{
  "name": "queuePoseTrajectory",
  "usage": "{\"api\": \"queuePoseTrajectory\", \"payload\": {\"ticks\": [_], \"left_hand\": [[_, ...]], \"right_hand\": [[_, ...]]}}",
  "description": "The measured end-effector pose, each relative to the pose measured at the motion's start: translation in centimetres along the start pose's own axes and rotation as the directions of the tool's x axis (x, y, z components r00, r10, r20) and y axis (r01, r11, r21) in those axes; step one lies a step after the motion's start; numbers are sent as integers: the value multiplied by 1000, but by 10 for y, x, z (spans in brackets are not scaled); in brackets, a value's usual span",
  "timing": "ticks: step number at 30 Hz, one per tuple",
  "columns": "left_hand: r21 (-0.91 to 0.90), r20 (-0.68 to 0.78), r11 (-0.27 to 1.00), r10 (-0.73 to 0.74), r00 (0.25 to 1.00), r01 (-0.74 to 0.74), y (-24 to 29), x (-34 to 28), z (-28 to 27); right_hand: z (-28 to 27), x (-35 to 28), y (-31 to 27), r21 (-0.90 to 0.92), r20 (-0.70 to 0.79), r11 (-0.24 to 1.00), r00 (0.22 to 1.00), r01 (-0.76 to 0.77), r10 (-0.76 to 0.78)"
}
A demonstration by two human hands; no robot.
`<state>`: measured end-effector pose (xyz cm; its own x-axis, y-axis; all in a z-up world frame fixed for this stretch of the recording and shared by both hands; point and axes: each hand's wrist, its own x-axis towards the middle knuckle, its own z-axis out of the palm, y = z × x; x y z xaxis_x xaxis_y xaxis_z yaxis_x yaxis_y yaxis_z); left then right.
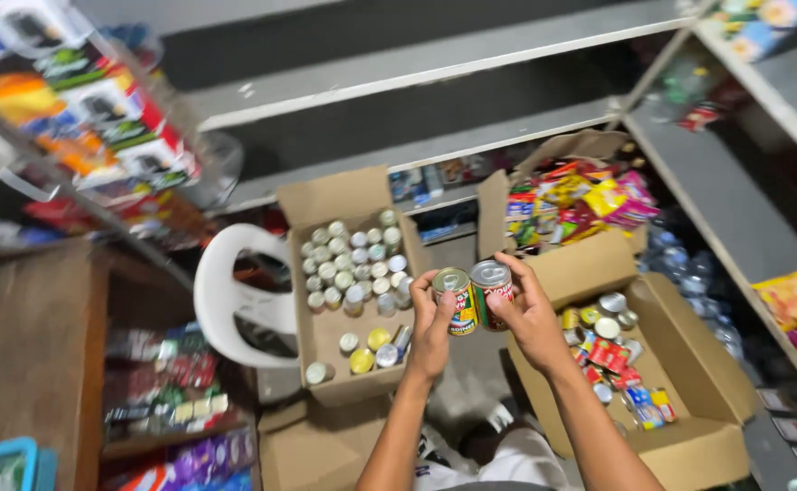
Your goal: Picking up canned goods from boxes on the floor and organizing them onto grocery store shelves.
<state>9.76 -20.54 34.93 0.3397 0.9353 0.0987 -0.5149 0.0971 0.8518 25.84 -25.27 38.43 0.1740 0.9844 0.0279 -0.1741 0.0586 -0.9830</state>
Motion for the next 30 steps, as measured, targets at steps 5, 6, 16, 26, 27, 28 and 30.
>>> {"api": "queuePoseTrajectory", "payload": {"ticks": [5,6,16,26,27,28,30], "left_hand": [[-21,188,999,-19,982,24,0,21,51],[-23,234,1000,-8,972,14,-3,25,63],[-5,458,1000,-17,889,22,-11,39,168],[41,560,999,-17,829,-7,-35,40,262],[12,574,1000,-8,819,1,-41,40,270],[5,589,1000,-10,808,8,-46,40,279],[22,611,1000,-1,792,-16,-55,38,296]], "right_hand": [[-42,-21,-17,33,-153,990,980,136,-129],[-52,-26,-21,33,-184,982,967,187,-178],[-123,-61,-75,-126,-436,938,831,323,-345],[-183,-101,-116,-249,-557,893,699,375,-448],[-191,-105,-118,-248,-544,885,699,395,-464],[-199,-108,-121,-261,-554,881,686,395,-472],[-211,-119,-127,-272,-551,866,670,419,-497]]}}
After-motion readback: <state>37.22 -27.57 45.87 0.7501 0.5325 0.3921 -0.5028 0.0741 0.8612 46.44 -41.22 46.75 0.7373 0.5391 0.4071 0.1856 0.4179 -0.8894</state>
